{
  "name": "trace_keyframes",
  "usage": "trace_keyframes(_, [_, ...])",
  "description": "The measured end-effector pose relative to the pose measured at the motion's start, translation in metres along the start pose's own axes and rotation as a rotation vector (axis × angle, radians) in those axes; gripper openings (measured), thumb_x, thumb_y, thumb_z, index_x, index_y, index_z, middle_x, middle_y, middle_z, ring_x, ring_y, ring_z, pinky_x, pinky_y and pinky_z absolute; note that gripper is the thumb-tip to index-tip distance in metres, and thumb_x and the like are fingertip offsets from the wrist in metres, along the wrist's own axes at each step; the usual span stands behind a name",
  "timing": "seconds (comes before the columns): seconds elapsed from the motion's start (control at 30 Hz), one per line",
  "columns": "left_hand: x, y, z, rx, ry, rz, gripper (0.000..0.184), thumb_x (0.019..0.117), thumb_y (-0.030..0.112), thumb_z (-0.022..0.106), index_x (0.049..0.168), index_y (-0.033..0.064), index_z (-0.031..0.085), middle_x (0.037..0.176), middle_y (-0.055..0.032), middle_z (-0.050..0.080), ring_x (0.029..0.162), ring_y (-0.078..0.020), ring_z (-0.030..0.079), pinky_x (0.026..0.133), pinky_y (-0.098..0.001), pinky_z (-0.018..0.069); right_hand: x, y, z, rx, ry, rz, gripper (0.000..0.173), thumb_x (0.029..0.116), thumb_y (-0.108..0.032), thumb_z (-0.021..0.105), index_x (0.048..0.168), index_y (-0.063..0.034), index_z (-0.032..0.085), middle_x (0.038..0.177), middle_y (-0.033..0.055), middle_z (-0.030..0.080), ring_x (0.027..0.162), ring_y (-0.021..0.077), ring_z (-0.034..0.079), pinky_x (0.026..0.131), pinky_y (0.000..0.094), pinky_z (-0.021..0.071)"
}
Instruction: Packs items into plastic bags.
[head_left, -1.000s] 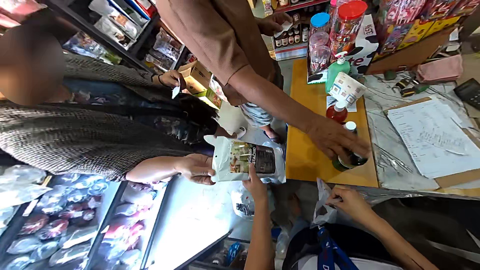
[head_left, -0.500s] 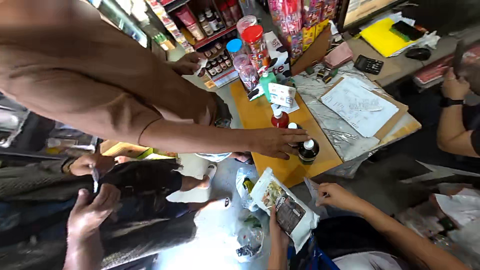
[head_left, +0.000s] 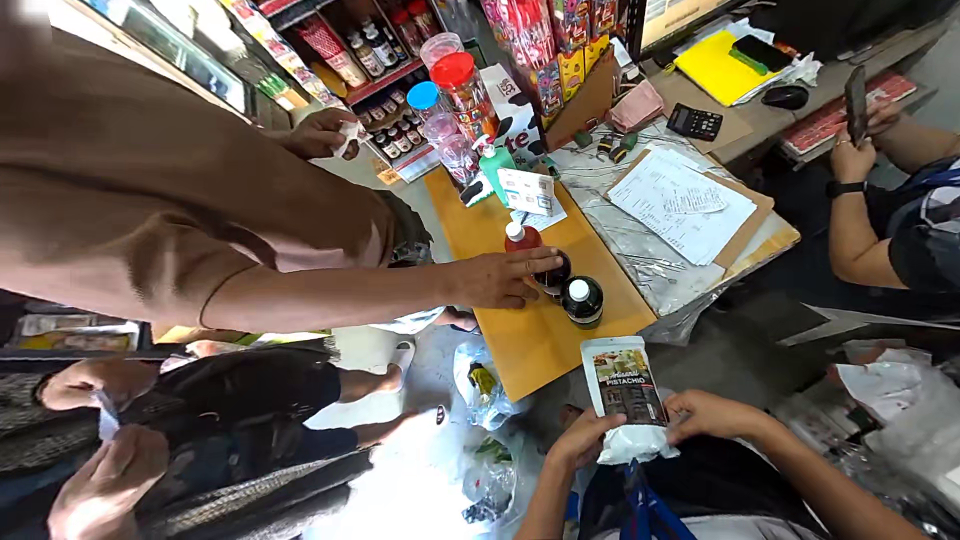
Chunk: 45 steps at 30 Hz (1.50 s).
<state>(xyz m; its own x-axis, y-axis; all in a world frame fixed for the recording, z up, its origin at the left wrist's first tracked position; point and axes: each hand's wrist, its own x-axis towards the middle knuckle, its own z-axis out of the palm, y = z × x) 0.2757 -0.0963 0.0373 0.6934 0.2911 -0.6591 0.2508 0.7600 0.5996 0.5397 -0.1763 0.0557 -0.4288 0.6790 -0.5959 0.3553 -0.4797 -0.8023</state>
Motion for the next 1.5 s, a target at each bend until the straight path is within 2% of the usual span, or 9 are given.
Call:
trace_keyframes(0.23, [0.041, 0.039, 0.020, 0.170, -0.142, 0.006, 0.042, 0.0961, 0.012, 0.062, 0.135, 0.0026, 0.048, 0.105, -0.0016, 0.072, 0.094, -0.0087, 0.070, 0.089, -0.0320, 0.0583, -0.022, 0.014, -0.029, 0.011, 0.112, 0.047, 0.031, 0.0900, -0.024, 0.079, 0.092, 0.0049, 0.070, 0.095, 0.0149, 0.068, 0.089, 0.0212, 0.063, 0.084, 0.0434, 0.0508])
trace_keyframes(0.4, [0.075, 0.055, 0.040, 0.105, -0.084, 0.103, 0.047, 0.0963, 0.006, 0.061, 0.140, -0.0012, 0.043, 0.111, -0.0066, 0.071, 0.098, -0.0121, 0.070, 0.092, -0.0346, 0.0584, -0.037, 0.020, -0.049, 0.089, 0.340, -0.016, 0.025, 0.0884, -0.018, 0.080, 0.086, 0.0047, 0.069, 0.103, 0.0149, 0.067, 0.100, 0.0208, 0.062, 0.092, 0.0408, 0.0497])
trace_keyframes(0.57, [0.114, 0.080, 0.055, 0.061, 0.035, 0.182, 0.046, 0.0986, 0.008, 0.059, 0.140, -0.0026, 0.041, 0.109, -0.0100, 0.070, 0.095, -0.0143, 0.071, 0.089, -0.0353, 0.0593, -0.045, 0.027, -0.058, 0.021, 0.519, 0.102, 0.028, 0.0908, -0.013, 0.078, 0.101, 0.0117, 0.069, 0.128, 0.0268, 0.065, 0.124, 0.0359, 0.060, 0.109, 0.0499, 0.0447])
trace_keyframes(0.83, [0.198, 0.098, 0.054, 0.012, 0.188, 0.297, 0.066, 0.1026, 0.015, 0.059, 0.157, 0.0015, 0.023, 0.137, -0.0215, 0.057, 0.115, -0.0234, 0.065, 0.098, -0.0408, 0.0560, -0.047, 0.035, -0.050, -0.066, 0.455, 0.127, 0.031, 0.0919, -0.018, 0.078, 0.106, 0.0083, 0.072, 0.119, 0.0248, 0.068, 0.117, 0.0376, 0.063, 0.106, 0.0527, 0.0469])
trace_keyframes(0.97, [0.228, 0.079, 0.039, 0.222, 0.338, 0.266, 0.065, 0.1032, 0.012, 0.058, 0.158, -0.0013, 0.025, 0.149, -0.0264, 0.047, 0.130, -0.0312, 0.055, 0.108, -0.0446, 0.0480, -0.040, 0.036, -0.047, -0.071, 0.421, 0.104, 0.030, 0.0908, -0.018, 0.079, 0.106, 0.0070, 0.073, 0.119, 0.0240, 0.069, 0.117, 0.0372, 0.063, 0.106, 0.0525, 0.0468])
trace_keyframes(1.13, [0.186, 0.080, 0.051, 0.623, 0.437, 0.256, 0.070, 0.1010, 0.016, 0.061, 0.158, -0.0048, 0.026, 0.158, -0.0307, 0.036, 0.144, -0.0412, 0.041, 0.118, -0.0511, 0.0369, -0.041, 0.030, -0.051, -0.024, 0.464, 0.051, 0.025, 0.0906, -0.016, 0.078, 0.099, 0.0062, 0.073, 0.112, 0.0220, 0.070, 0.109, 0.0331, 0.065, 0.101, 0.0486, 0.0500])
trace_keyframes(1.23, [0.120, 0.089, 0.084, 0.634, 0.198, 0.358, 0.053, 0.1018, 0.012, 0.059, 0.149, -0.0059, 0.043, 0.147, -0.0253, 0.051, 0.131, -0.0322, 0.057, 0.109, -0.0441, 0.0484, -0.043, 0.018, -0.057, 0.005, 0.518, 0.011, 0.025, 0.0906, -0.016, 0.078, 0.097, 0.0073, 0.072, 0.108, 0.0217, 0.069, 0.103, 0.0317, 0.066, 0.096, 0.0474, 0.0518])
trace_keyframes(1.33, [0.083, 0.080, 0.104, 0.716, -0.044, 0.422, 0.045, 0.0974, 0.016, 0.067, 0.136, -0.0044, 0.059, 0.137, -0.0199, 0.061, 0.125, -0.0259, 0.060, 0.107, -0.0417, 0.0479, -0.040, 0.004, -0.062, 0.044, 0.533, 0.005, 0.024, 0.0920, -0.012, 0.075, 0.097, 0.0103, 0.068, 0.105, 0.0233, 0.066, 0.098, 0.0315, 0.064, 0.092, 0.0463, 0.0516])
trace_keyframes(1.5, [0.082, 0.056, 0.112, 0.753, 0.192, 0.565, 0.028, 0.0897, 0.013, 0.077, 0.108, -0.0067, 0.068, 0.108, -0.0181, 0.069, 0.104, -0.0226, 0.067, 0.097, -0.0378, 0.0541, -0.033, -0.007, -0.067, 0.183, 0.488, -0.005, 0.034, 0.0952, -0.023, 0.074, 0.099, 0.0090, 0.065, 0.090, 0.0180, 0.065, 0.081, 0.0218, 0.061, 0.080, 0.0409, 0.0522])
